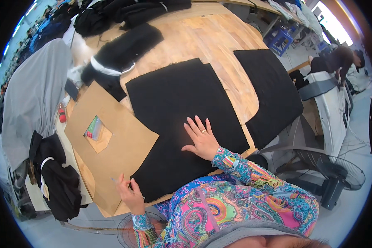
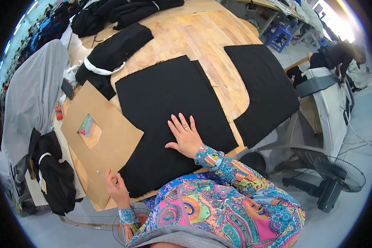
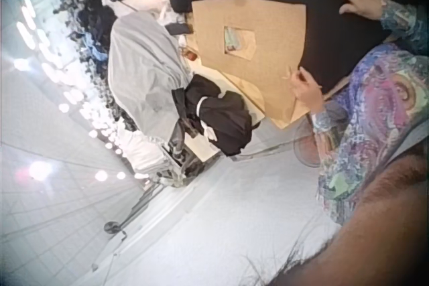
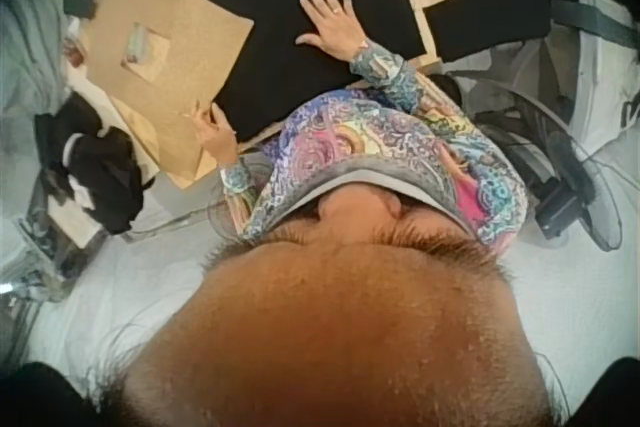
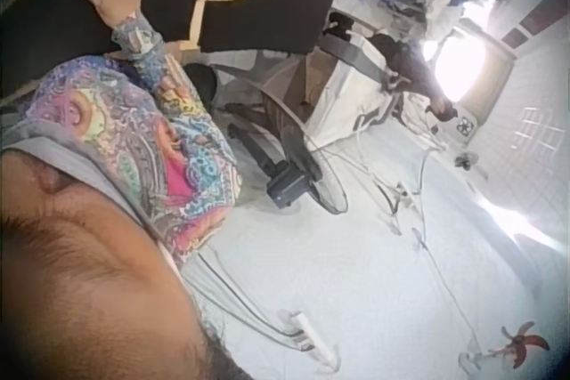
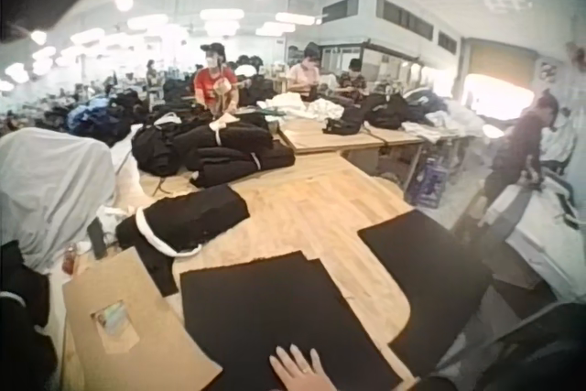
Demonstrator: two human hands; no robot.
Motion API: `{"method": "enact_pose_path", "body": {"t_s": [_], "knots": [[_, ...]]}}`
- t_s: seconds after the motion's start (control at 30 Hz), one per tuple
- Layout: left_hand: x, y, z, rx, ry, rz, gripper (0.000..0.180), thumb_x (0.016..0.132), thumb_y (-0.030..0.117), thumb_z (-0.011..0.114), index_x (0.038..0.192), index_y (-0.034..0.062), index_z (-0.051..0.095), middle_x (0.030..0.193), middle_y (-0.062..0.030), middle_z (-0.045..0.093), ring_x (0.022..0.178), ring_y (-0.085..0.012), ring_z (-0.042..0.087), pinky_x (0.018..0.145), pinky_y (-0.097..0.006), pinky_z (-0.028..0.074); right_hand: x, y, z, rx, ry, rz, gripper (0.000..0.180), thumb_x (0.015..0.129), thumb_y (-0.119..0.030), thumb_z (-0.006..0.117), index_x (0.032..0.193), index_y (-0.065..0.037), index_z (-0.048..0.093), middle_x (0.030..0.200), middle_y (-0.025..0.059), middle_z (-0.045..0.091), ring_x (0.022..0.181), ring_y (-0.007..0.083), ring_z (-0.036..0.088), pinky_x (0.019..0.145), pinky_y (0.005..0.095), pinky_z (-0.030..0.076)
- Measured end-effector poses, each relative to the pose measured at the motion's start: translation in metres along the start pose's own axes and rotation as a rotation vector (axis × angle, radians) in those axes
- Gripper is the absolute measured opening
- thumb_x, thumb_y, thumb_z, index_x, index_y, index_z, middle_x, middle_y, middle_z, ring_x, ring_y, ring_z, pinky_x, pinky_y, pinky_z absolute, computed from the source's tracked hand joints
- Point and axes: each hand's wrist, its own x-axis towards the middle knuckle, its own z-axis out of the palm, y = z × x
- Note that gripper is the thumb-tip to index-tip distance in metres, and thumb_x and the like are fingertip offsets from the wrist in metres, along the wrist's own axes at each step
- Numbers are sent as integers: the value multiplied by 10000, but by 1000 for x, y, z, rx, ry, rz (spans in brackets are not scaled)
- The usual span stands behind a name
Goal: The person uses a cardboard template to mark black fabric pieces on a wooden table. They place the template on the fabric, trace the outline with a white marker, and then move the template to the next piece of fabric to repeat the process.
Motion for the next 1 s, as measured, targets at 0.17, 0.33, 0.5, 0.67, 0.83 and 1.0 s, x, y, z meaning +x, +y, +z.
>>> {"method": "enact_pose_path", "body": {"t_s": [0.17,0.33,0.5,0.67,0.83,1.0], "knots": [[11,-6,25,187,-294,247,105,850,56,584,873,17,489,1359,-206,415,1251,-404,380,1011,-469,321,-28,-2,-2,-8,-28,27,802,805,-592,506,1362,-34,361,1455,137,281,1371,317,193,1090,548,121],[7,-24,31,91,-236,128,71,870,48,541,901,6,494,1327,-224,445,1197,-404,429,975,-453,358,-30,-1,2,-2,22,25,795,807,-602,492,1354,-36,375,1448,133,297,1367,295,212,1102,510,128],[23,-40,23,58,-149,56,120,871,44,537,966,-19,500,1211,-207,520,1103,-363,494,923,-415,393,-30,3,3,21,44,5,794,791,-598,519,1336,-33,401,1435,136,317,1360,296,227,1103,501,141],[89,-44,12,11,12,59,222,859,64,573,1039,-42,497,977,-156,546,965,-298,531,888,-378,402,-30,5,1,21,54,10,795,784,-594,533,1332,-32,406,1433,136,320,1358,298,231,1102,501,146],[146,-114,31,-51,4,-138,273,836,138,647,994,-28,498,908,-124,539,854,-240,531,799,-350,430,-27,3,3,34,47,-7,809,784,-599,530,1339,-27,393,1444,140,300,1364,302,213,1102,503,139],[180,-109,61,-113,-23,-301,325,792,185,711,915,-13,485,845,-105,526,791,-208,523,722,-333,442,-24,9,-13,86,18,72,831,800,-614,493,1363,-20,349,1462,150,257,1378,311,170,1098,522,121]]}}
